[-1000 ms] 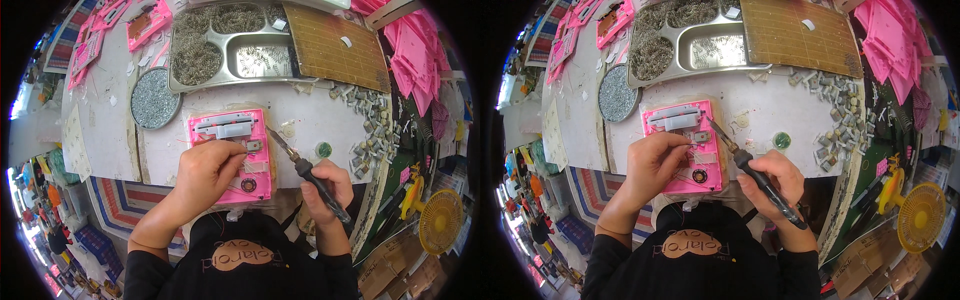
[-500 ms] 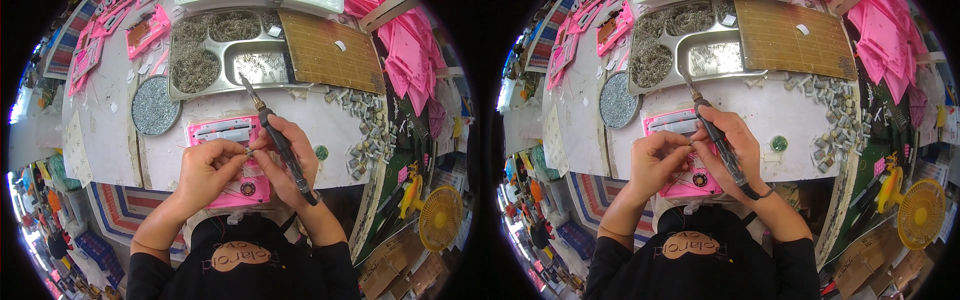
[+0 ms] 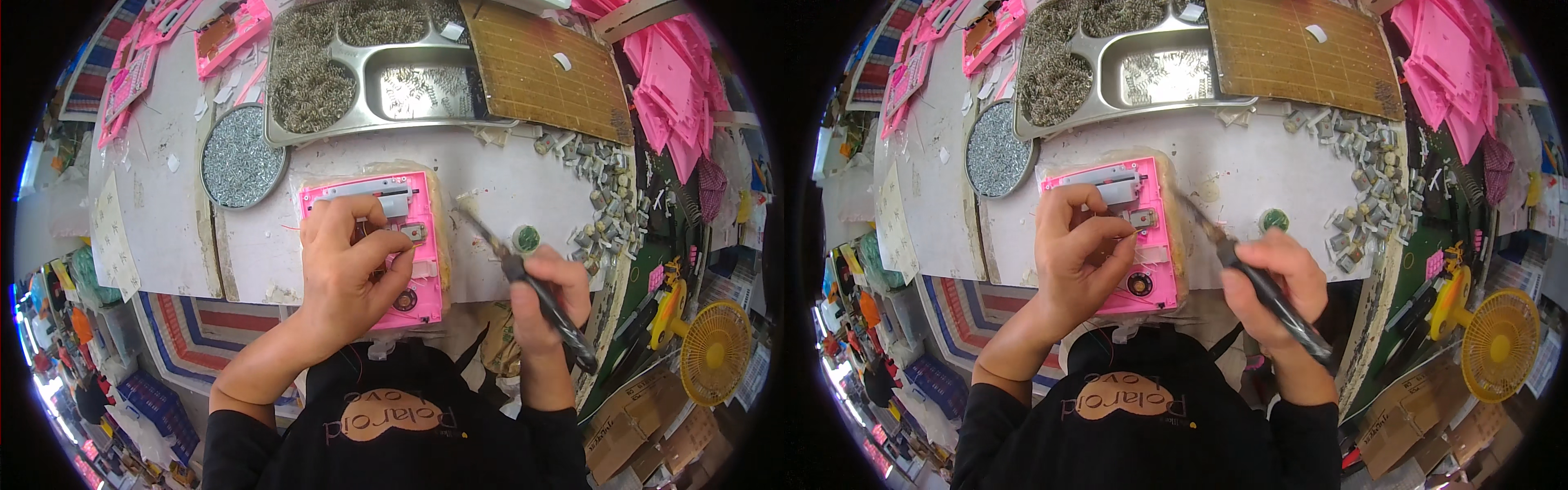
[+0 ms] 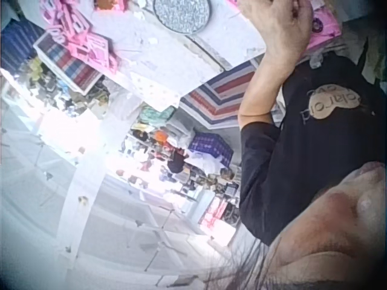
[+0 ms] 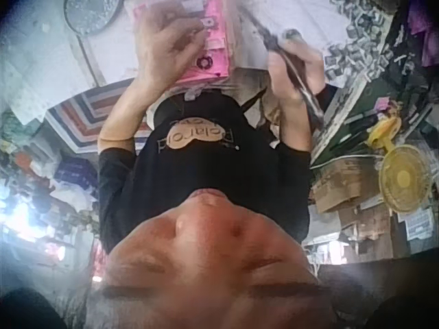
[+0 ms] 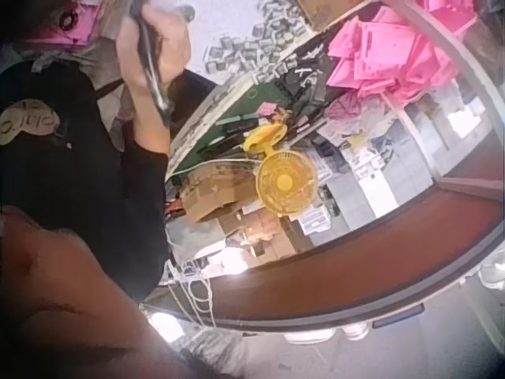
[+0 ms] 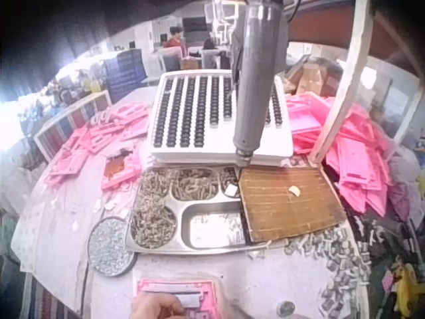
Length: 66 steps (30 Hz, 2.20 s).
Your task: Assembling and soldering components of a pink toy device at a factory workstation.
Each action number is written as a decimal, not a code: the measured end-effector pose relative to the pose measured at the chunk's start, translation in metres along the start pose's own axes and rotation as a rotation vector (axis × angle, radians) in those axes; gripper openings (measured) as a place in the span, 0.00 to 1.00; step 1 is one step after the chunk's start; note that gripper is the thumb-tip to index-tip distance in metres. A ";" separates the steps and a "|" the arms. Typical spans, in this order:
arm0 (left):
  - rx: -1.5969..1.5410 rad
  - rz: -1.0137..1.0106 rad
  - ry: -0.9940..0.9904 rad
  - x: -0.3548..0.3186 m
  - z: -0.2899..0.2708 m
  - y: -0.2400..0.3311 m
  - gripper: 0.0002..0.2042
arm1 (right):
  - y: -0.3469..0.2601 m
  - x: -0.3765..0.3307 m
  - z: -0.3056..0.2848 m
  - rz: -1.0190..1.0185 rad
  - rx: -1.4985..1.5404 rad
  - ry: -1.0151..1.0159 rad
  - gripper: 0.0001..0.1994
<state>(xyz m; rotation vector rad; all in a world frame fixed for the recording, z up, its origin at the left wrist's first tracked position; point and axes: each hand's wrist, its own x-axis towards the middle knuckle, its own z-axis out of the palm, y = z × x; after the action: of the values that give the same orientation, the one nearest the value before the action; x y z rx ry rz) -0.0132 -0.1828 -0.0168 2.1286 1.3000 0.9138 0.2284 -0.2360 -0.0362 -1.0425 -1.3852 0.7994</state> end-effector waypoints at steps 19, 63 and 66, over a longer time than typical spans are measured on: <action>0.197 -0.061 -0.100 0.008 0.002 0.004 0.07 | -0.005 -0.022 0.010 0.238 0.019 -0.042 0.15; 0.247 -0.073 -0.124 0.011 0.001 0.010 0.06 | -0.010 -0.010 -0.008 -0.110 -0.073 -0.025 0.16; 0.253 -0.074 -0.117 0.011 0.001 0.010 0.06 | -0.012 -0.006 -0.011 -0.109 -0.090 -0.082 0.17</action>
<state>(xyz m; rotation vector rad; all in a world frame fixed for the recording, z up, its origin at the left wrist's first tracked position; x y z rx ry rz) -0.0030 -0.1776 -0.0071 2.2664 1.4896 0.6116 0.2370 -0.2474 -0.0266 -1.0027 -1.5468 0.7120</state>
